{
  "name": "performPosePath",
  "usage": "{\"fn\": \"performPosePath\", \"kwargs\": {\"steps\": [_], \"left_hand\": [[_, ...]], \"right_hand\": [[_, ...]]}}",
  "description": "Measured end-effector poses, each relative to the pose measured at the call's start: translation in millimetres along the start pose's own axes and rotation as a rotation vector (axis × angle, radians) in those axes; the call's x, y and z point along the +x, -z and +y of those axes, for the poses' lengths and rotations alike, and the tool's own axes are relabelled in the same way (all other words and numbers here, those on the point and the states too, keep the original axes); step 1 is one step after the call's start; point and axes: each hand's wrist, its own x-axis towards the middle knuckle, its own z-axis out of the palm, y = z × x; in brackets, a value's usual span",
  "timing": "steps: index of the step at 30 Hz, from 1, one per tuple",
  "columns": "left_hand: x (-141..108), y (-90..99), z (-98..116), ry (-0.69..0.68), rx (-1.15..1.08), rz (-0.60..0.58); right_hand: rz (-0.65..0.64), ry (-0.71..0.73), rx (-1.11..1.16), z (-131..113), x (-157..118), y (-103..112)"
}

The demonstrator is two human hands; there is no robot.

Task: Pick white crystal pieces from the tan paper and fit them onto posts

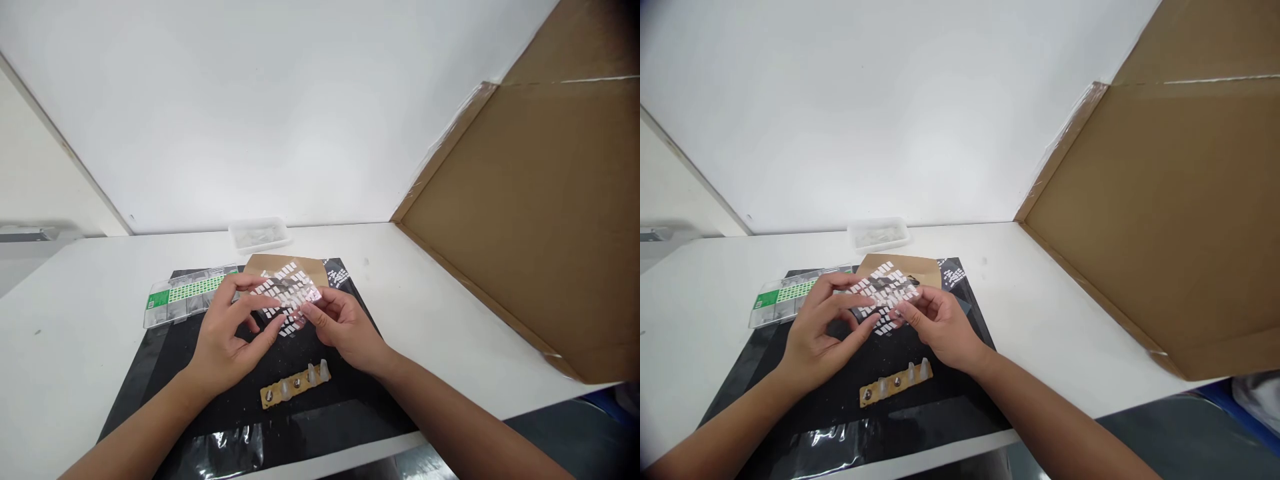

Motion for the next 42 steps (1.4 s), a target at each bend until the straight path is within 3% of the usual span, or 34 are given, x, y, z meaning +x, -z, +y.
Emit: {"fn": "performPosePath", "kwargs": {"steps": [6,12,15,25,42], "left_hand": [[-1,-2.6,1,0.059,-0.060,-0.037],[-6,-6.5,0,0.258,-0.198,-0.070],[-8,-7.4,-1,0.277,-0.248,-0.078],[-2,-4.5,0,0.002,-0.089,-0.035],[-5,-6.9,1,-0.045,0.009,0.009]], "right_hand": [[0.072,-0.020,0.151,6,-2,-2],[0.049,0.000,0.138,8,-3,1],[0.033,-0.012,0.122,9,-4,1],[0.073,0.015,0.094,5,-3,-5],[0.098,0.080,0.078,4,-7,-12]]}}
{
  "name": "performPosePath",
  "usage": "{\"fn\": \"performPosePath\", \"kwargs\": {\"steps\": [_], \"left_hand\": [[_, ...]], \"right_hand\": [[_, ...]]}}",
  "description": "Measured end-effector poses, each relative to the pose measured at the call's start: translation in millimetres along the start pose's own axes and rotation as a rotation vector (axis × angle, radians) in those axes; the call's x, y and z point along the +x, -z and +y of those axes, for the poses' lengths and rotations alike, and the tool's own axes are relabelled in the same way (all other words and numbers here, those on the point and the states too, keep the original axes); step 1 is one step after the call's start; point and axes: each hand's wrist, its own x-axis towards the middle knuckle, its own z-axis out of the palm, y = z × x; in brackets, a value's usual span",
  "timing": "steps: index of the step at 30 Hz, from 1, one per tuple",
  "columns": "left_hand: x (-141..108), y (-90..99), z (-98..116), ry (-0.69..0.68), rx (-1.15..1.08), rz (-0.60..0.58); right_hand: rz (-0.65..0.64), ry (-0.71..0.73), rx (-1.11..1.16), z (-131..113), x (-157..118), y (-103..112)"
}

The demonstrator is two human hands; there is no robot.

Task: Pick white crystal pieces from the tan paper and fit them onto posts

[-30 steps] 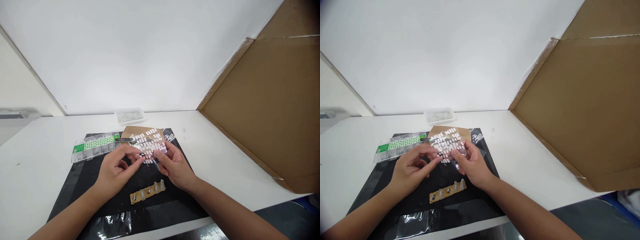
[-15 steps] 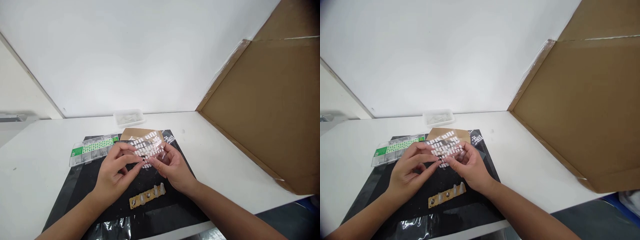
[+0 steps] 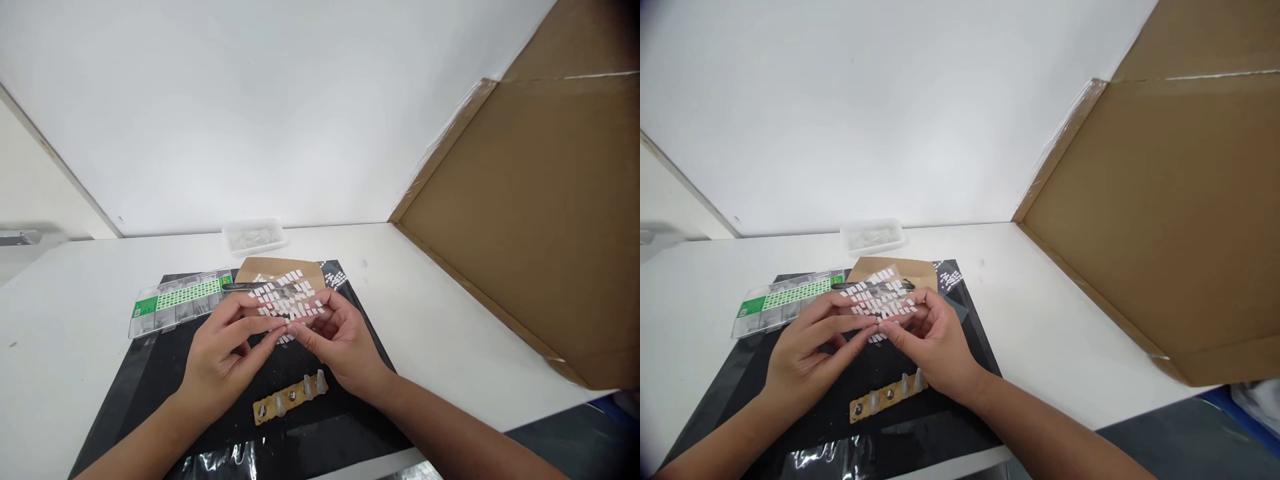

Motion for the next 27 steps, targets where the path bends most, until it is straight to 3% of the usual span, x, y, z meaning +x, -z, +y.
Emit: {"fn": "performPosePath", "kwargs": {"steps": [16,27], "left_hand": [[2.1,3.0,6.8,0.181,-0.093,-0.104],[0.0,3.0,6.7,0.243,-0.139,-0.116]], "right_hand": [[0.027,0.090,-0.140,-1.5,-6.8,1.0],[0.033,0.048,-0.181,-1.5,-5.7,3.5]]}}
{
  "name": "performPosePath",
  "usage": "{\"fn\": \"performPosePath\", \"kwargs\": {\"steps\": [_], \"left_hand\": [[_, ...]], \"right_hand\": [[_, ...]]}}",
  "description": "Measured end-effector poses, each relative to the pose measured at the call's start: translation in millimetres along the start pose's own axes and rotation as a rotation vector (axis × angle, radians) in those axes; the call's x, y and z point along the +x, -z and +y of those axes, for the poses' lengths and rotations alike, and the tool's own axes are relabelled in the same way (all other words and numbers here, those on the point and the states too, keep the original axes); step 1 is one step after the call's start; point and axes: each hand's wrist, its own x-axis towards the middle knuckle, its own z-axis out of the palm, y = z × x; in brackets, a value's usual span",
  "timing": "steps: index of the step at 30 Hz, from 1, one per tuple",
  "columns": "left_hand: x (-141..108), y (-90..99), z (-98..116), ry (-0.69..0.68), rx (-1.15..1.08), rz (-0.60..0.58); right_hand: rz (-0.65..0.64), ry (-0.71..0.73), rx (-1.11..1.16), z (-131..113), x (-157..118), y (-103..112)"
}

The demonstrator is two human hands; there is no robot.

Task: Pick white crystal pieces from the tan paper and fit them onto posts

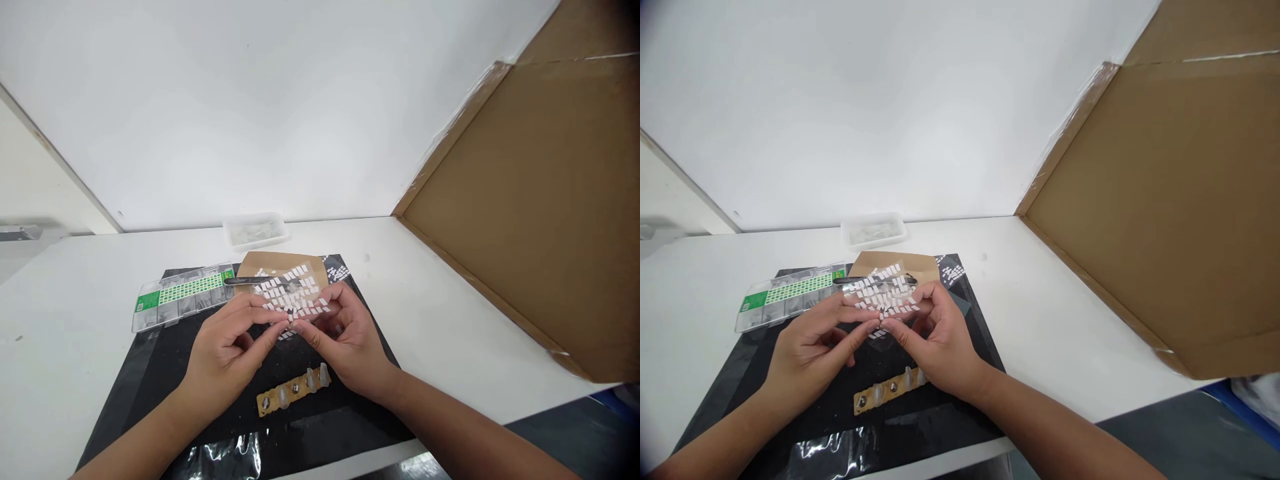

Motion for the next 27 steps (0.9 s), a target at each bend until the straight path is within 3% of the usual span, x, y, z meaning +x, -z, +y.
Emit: {"fn": "performPosePath", "kwargs": {"steps": [5,10,13,16,19,22,25,27], "left_hand": [[-2,-0.2,0,0.067,-0.082,-0.001],[5,1.6,0,0.024,-0.118,0.082],[8,10.1,9,-0.030,-0.143,0.091],[-4,19.9,24,0.011,-0.187,0.037],[-33,19.8,33,0.168,-0.251,0.034],[-66,4.6,33,0.527,-0.321,0.101],[-90,-15.3,35,0.712,-0.487,0.160],[-98,-24.0,40,0.777,-0.561,0.150]], "right_hand": [[-0.021,-0.010,0.073,-1,1,-4],[-0.022,-0.004,0.067,-6,8,2],[-0.019,-0.023,-0.052,-14,5,25],[0.189,-0.033,-0.298,-15,-16,64],[0.349,-0.105,-0.655,-5,-47,106],[0.369,-0.134,-0.988,8,-71,132],[0.548,0.070,-1.252,8,-83,125],[0.511,0.218,-1.239,-1,-88,102]]}}
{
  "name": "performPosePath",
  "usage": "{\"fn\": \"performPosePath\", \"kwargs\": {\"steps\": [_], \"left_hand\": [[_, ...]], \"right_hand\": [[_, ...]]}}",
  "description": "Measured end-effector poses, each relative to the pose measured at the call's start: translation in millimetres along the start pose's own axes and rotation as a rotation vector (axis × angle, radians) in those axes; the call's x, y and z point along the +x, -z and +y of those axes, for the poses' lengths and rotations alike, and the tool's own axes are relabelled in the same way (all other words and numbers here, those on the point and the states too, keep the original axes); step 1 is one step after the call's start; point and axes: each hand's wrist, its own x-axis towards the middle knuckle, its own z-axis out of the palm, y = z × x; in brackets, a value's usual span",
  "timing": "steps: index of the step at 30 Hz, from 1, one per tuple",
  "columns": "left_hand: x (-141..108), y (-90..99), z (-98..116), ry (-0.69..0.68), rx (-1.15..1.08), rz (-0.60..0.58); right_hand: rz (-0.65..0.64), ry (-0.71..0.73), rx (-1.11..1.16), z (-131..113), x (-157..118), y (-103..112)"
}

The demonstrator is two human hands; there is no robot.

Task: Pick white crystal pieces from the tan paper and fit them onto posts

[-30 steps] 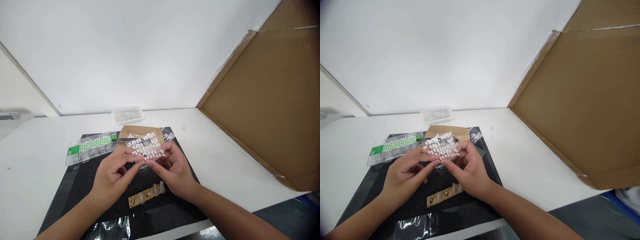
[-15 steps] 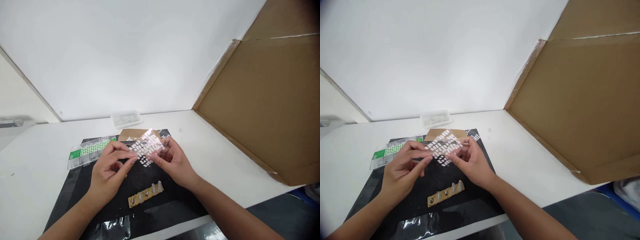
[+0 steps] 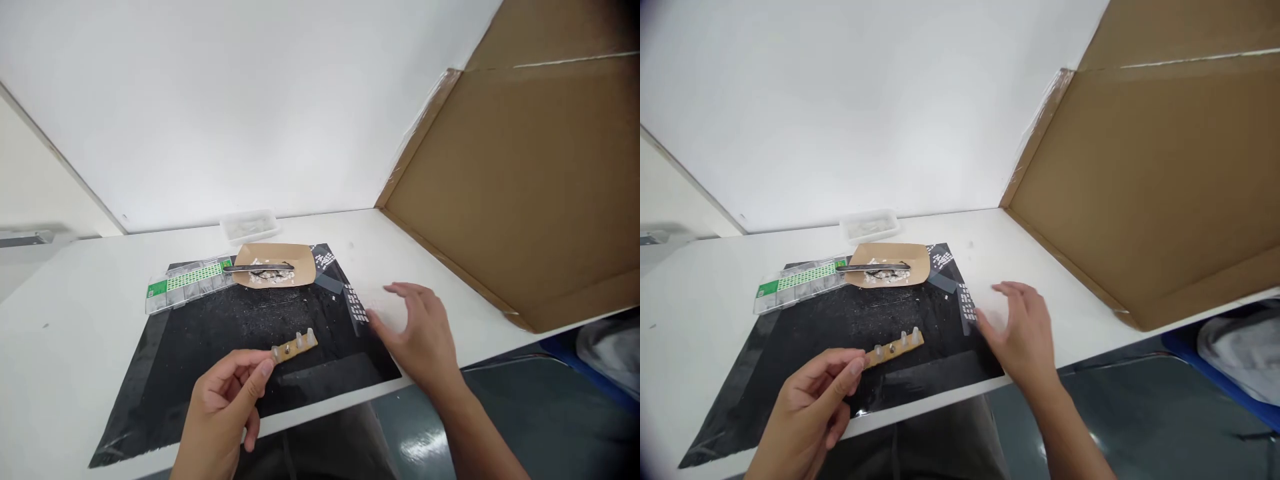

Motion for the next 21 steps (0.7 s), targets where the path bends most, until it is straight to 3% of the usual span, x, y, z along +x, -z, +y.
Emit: {"fn": "performPosePath", "kwargs": {"steps": [1,4,7,11,21], "left_hand": [[-4,-2.5,-1,0.029,-0.015,-0.016],[-13,-5.1,1,0.080,-0.043,-0.045],[-18,-3.4,1,0.111,-0.060,-0.066],[-22,-2.0,-3,0.174,-0.073,-0.115],[-21,5.4,-9,0.236,-0.149,-0.163]], "right_hand": [[-0.050,0.052,0.108,-16,-4,3],[-0.423,0.171,0.547,-64,-20,9],[-0.527,0.212,0.786,-95,-34,8],[-0.554,0.234,0.881,-109,-40,-1],[-0.577,0.226,0.927,-115,-35,-14]]}}
